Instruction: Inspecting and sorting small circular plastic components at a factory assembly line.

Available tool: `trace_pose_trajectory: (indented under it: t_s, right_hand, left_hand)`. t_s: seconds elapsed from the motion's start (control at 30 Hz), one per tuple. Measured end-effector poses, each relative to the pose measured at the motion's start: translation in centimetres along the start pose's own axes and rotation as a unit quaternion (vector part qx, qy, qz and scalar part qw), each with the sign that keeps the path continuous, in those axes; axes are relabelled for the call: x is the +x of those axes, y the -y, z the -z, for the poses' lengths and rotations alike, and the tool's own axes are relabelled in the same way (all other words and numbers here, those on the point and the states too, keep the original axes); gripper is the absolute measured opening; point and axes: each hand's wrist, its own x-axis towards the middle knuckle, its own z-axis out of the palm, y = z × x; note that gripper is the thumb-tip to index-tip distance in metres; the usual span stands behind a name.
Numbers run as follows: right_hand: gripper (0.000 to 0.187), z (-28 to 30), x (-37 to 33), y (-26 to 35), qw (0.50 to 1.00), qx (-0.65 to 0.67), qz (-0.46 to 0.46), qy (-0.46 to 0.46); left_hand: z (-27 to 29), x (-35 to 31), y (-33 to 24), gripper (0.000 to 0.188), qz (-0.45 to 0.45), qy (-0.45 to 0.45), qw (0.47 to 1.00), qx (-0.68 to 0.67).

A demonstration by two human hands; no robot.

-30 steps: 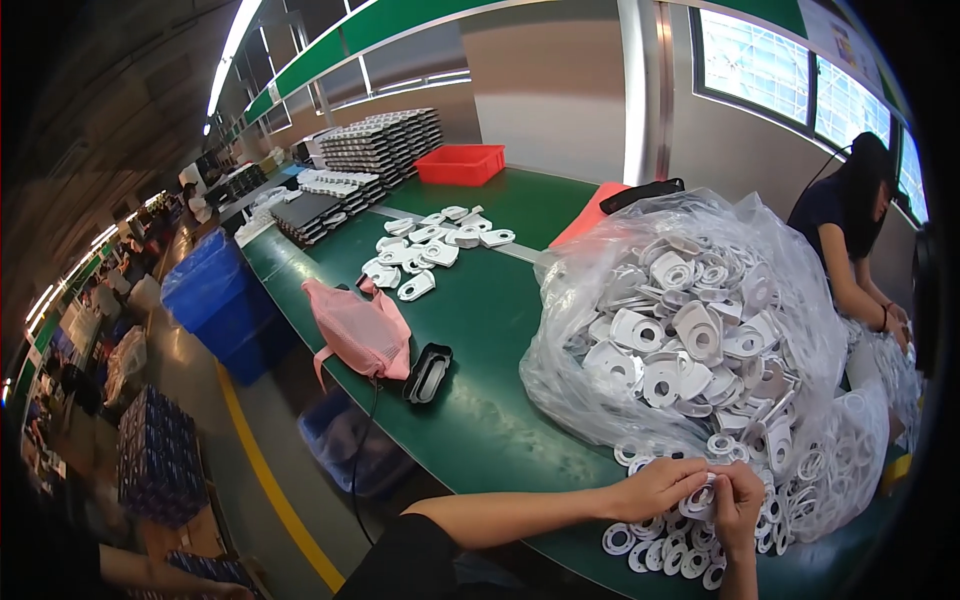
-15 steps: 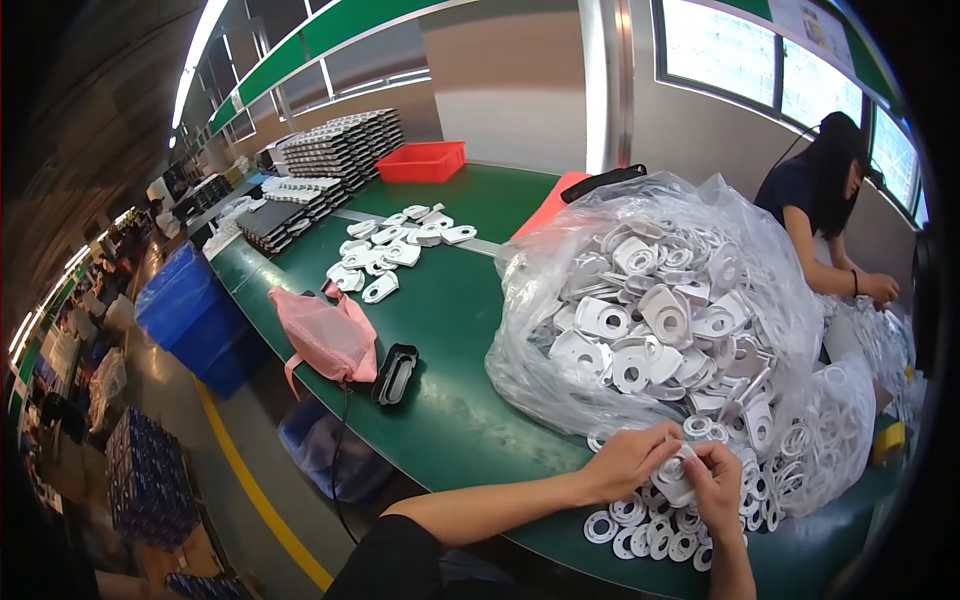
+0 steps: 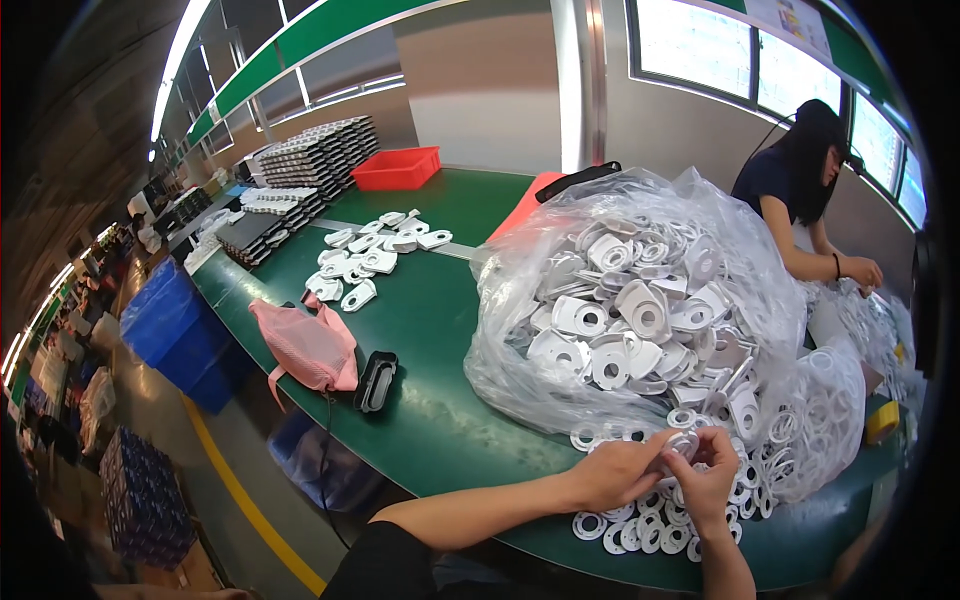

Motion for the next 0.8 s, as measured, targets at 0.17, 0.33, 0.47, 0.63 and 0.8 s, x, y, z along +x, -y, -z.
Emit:
trace_pose_trajectory:
  t_s: [0.17,0.33,0.47,0.63,0.8]
  right_hand:
    - [0.046,0.6,0.4,0.3,0.997,0.019,0.004,0.081]
    - [0.027,1.1,0.8,0.0,0.995,0.023,-0.002,0.096]
    - [0.026,1.3,1.3,0.5,0.994,0.063,0.024,0.088]
    - [0.022,2.9,1.8,0.1,0.998,0.020,0.050,0.020]
    - [0.023,2.8,2.0,1.3,0.994,-0.025,0.104,0.011]
  left_hand:
    - [1.0,0.4,0.2,0.057,0.065,0.015,0.997,-0.040]
    - [1.8,0.3,0.5,0.056,0.069,0.036,0.988,-0.133]
    - [4.6,0.3,4.0,0.052,0.060,-0.097,0.989,-0.095]
    - [17.0,3.3,5.8,0.029,0.074,-0.498,0.827,-0.251]
    - [20.4,3.1,5.7,0.060,0.170,-0.566,0.778,-0.214]
